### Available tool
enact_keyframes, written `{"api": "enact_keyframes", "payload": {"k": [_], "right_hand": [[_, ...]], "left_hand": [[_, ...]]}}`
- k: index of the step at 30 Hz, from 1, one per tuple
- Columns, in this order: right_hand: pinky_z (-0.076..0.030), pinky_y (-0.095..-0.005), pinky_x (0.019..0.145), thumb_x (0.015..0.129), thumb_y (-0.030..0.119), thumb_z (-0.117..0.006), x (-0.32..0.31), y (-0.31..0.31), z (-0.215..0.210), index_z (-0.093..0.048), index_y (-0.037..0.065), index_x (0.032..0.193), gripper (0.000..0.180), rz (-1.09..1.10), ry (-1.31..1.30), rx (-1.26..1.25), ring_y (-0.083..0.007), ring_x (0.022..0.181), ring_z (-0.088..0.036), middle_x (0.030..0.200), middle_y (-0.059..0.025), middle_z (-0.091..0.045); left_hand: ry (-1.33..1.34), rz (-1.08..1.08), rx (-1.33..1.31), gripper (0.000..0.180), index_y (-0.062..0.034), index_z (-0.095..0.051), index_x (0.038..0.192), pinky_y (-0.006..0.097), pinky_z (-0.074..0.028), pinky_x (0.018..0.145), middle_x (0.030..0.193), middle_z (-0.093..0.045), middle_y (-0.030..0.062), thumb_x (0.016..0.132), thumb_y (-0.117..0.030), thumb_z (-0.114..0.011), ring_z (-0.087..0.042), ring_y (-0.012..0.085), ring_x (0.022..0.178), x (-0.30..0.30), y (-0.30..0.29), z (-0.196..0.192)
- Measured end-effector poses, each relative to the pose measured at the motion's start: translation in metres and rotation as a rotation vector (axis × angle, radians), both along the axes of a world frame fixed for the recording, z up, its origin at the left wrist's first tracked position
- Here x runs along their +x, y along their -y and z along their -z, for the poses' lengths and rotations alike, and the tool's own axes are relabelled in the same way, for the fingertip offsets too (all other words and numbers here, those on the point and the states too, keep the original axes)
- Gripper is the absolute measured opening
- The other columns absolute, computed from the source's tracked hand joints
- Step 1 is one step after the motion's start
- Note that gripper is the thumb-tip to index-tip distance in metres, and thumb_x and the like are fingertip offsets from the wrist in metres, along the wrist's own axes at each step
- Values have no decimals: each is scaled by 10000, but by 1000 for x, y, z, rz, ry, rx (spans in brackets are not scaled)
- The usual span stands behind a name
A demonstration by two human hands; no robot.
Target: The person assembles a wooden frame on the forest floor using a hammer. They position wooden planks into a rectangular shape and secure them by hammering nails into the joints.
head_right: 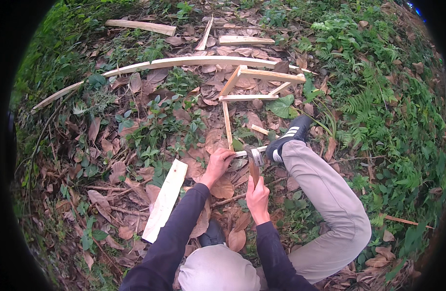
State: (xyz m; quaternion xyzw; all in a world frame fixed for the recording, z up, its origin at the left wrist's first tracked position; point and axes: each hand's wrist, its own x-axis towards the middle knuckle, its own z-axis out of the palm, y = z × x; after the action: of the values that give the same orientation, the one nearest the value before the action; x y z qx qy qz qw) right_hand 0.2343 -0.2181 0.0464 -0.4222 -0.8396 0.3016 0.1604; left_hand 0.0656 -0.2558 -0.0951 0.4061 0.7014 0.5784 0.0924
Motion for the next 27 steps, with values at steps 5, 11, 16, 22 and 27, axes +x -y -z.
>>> {"api": "enact_keyframes", "payload": {"k": [5, 11, 16, 22, 27], "right_hand": [[-469, -542, 546, 1035, 255, -583, 5, -5, 15, -540, -72, 963, 338, -54, 72, 14, -503, 668, -635, 671, -310, -607], [-470, -534, 546, 1040, 240, -569, 6, -2, 16, -555, -85, 985, 330, -94, 198, -34, -491, 665, -649, 670, -310, -606], [-466, -540, 545, 1043, 256, -563, 5, -1, 11, -556, -90, 960, 355, 20, -5, 27, -507, 669, -641, 671, -326, -598], [-465, -502, 547, 1053, 273, -551, 3, -10, 14, -591, -104, 1028, 380, -9, 30, 5, -468, 651, -658, 668, -305, -595], [-470, -523, 553, 1045, 252, -563, -3, -6, 12, -545, -60, 950, 327, -76, 154, -49, -494, 671, -646, 677, -308, -605]], "left_hand": [[-9, -3, 7, 118, -18, -755, 941, 390, -562, 814, 944, -729, 122, 827, -47, -759, -685, 299, 901, -2, -1, 1], [-6, -6, -3, 114, -27, -753, 942, 394, -559, 813, 951, -727, 123, 830, -40, -750, -682, 304, 907, -2, 2, 1], [13, 4, 10, 122, -23, -750, 952, 397, -559, 812, 947, -727, 118, 831, -40, -752, -681, 305, 906, 2, 1, 1], [18, 0, 2, 109, -21, -743, 940, 397, -559, 807, 943, -726, 118, 836, -49, -755, -680, 307, 905, 0, 0, 4], [3, -9, -5, 106, -25, -745, 938, 395, -561, 804, 928, -724, 116, 836, -48, -758, -681, 301, 895, -3, 5, 6]]}}
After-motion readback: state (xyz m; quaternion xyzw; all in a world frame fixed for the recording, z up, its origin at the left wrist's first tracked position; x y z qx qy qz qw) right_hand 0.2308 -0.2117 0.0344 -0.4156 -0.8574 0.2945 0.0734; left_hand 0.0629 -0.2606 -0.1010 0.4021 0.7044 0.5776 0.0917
